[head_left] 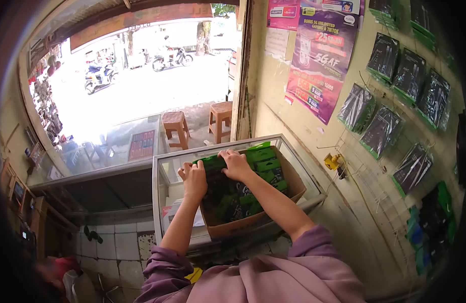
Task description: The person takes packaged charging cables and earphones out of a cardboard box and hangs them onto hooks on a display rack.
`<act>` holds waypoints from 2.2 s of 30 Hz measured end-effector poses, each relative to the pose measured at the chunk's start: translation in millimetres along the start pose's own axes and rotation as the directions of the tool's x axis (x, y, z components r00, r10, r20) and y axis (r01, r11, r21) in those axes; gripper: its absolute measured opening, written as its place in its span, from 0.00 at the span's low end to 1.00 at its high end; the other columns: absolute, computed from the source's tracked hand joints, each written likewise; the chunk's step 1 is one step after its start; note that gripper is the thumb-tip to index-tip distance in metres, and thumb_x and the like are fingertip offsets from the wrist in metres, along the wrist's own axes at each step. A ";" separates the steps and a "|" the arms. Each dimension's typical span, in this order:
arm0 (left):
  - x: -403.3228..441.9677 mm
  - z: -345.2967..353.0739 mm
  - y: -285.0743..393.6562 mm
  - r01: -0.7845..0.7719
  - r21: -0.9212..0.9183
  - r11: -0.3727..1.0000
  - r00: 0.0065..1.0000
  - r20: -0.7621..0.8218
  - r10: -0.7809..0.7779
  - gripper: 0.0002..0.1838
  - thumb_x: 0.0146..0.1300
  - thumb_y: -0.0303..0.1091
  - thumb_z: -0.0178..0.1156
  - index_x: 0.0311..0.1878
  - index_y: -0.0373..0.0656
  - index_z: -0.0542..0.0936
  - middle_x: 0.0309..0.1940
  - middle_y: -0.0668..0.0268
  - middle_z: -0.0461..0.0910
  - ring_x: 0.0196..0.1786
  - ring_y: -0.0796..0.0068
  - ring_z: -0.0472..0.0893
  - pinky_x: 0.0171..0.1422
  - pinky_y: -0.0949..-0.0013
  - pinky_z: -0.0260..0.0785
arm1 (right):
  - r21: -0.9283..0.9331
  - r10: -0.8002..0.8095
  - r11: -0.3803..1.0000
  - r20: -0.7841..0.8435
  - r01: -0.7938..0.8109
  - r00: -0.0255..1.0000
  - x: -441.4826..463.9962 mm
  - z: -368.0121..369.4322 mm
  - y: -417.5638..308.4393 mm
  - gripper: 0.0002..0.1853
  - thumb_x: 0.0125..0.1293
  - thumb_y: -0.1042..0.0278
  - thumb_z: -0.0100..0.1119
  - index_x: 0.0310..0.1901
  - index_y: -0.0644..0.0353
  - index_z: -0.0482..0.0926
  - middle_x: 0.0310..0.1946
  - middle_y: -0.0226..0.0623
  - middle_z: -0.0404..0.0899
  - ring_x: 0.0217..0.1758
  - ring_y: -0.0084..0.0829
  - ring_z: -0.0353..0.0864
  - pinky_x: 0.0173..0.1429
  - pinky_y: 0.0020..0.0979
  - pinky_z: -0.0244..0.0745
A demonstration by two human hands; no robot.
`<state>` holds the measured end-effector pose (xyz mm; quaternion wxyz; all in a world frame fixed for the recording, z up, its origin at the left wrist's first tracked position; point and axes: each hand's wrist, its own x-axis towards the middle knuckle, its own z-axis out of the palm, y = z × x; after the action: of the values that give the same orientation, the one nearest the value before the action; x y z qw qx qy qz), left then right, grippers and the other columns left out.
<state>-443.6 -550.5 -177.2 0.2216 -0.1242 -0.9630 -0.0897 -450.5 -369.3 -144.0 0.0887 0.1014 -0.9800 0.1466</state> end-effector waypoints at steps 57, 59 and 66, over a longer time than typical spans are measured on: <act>-2.9 -46.0 -1.0 0.092 -0.642 0.761 0.994 0.018 -0.106 0.48 0.45 0.39 0.80 0.68 0.44 0.64 0.46 0.58 0.83 0.57 0.52 0.78 0.73 0.40 0.49 | 0.387 -0.212 0.882 -0.183 0.269 0.960 -23.2 -52.4 10.1 0.31 0.42 0.62 0.83 0.47 0.65 0.80 0.38 0.47 0.85 0.42 0.41 0.87 0.51 0.37 0.79; -2.1 -56.8 9.0 -0.042 -0.815 0.578 0.984 -0.134 -0.118 0.50 0.45 0.42 0.81 0.70 0.44 0.63 0.51 0.55 0.79 0.60 0.50 0.76 0.72 0.46 0.56 | 0.640 -0.026 0.748 -0.235 0.175 0.972 -35.2 -78.1 11.3 0.27 0.47 0.66 0.82 0.48 0.65 0.79 0.36 0.39 0.85 0.40 0.27 0.86 0.45 0.32 0.81; -42.7 -119.6 87.9 -0.121 -0.812 0.571 0.972 -0.213 -0.097 0.50 0.46 0.36 0.81 0.70 0.42 0.61 0.64 0.54 0.67 0.60 0.53 0.76 0.61 0.53 0.71 | 0.758 0.086 0.535 -0.489 0.374 0.868 -126.0 -162.2 23.5 0.26 0.53 0.80 0.77 0.51 0.63 0.72 0.42 0.32 0.83 0.45 0.19 0.84 0.41 0.21 0.82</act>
<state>-333.5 -502.5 -80.1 0.2510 -0.2079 -0.7774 -0.5380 -310.9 -276.0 -23.3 0.2764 0.1759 -0.7253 0.6055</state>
